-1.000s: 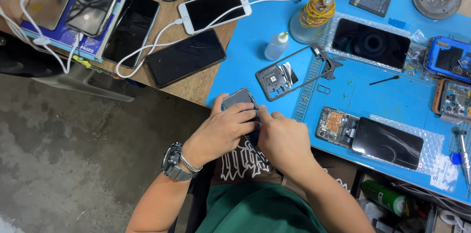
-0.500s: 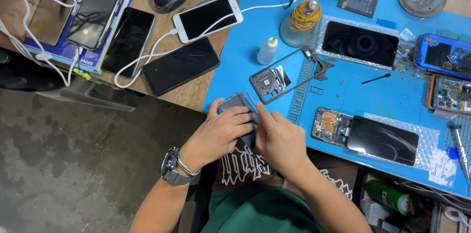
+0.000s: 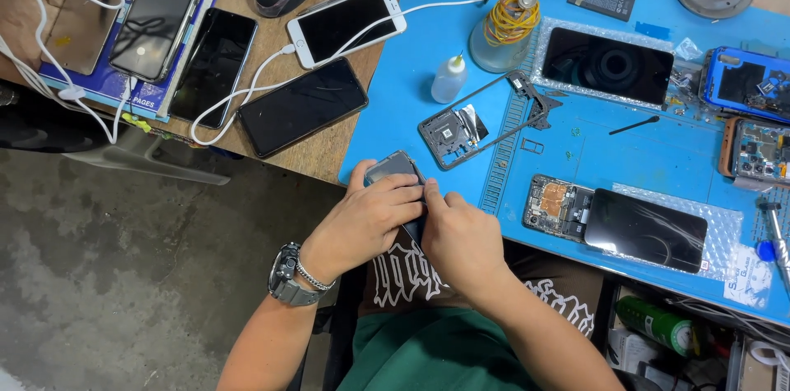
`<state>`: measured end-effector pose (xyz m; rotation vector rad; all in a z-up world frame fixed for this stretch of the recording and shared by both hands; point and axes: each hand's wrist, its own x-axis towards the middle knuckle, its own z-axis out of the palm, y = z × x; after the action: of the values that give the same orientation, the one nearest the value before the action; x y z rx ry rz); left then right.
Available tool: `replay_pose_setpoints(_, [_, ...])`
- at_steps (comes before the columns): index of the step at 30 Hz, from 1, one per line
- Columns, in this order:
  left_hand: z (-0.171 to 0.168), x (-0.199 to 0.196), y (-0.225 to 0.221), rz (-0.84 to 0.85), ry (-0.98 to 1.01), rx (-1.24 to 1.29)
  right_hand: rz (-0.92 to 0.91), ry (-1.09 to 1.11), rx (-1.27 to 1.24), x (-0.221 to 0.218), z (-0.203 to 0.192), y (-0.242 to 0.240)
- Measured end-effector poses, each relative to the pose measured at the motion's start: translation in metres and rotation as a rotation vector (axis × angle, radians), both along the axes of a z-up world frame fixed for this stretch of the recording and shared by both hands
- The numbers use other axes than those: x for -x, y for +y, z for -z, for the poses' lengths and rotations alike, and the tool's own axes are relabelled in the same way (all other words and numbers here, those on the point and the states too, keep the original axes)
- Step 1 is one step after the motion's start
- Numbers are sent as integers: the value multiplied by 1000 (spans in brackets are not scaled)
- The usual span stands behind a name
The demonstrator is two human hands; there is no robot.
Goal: The person uses a metal prying tool to separate the back cover of a smartphone. They then reach for a computer mouse and operate it while holding the phone, before returning to pry the device further.
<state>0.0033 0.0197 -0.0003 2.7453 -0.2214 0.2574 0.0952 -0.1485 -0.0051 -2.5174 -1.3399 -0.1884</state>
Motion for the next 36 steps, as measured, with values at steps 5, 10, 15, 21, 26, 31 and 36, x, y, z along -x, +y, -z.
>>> replay_pose_setpoints(5, [-4,0,1,3,23,-16,-22,38,-41,-6,2,1])
replay_pose_setpoints(10, [-11,0,1,13,25,12,0,71,-20,-2,-12,-8])
replay_pose_setpoints(15, [-9,-1,1,15,34,5,-12,57,-28,-6,-3,-3])
replay_pose_setpoints(21, [-7,1,2,9,41,6,-52,49,-32,-12,3,3])
replay_pose_setpoints(26, [-11,0,3,18,24,37,-71,34,-74,-17,3,-2])
replay_pose_setpoints(31, [-7,1,2,10,20,47,-65,57,-30,-8,-6,-8])
replay_pose_setpoints(36, [-3,1,1,4,29,52,-54,58,-12,-9,-1,-1])
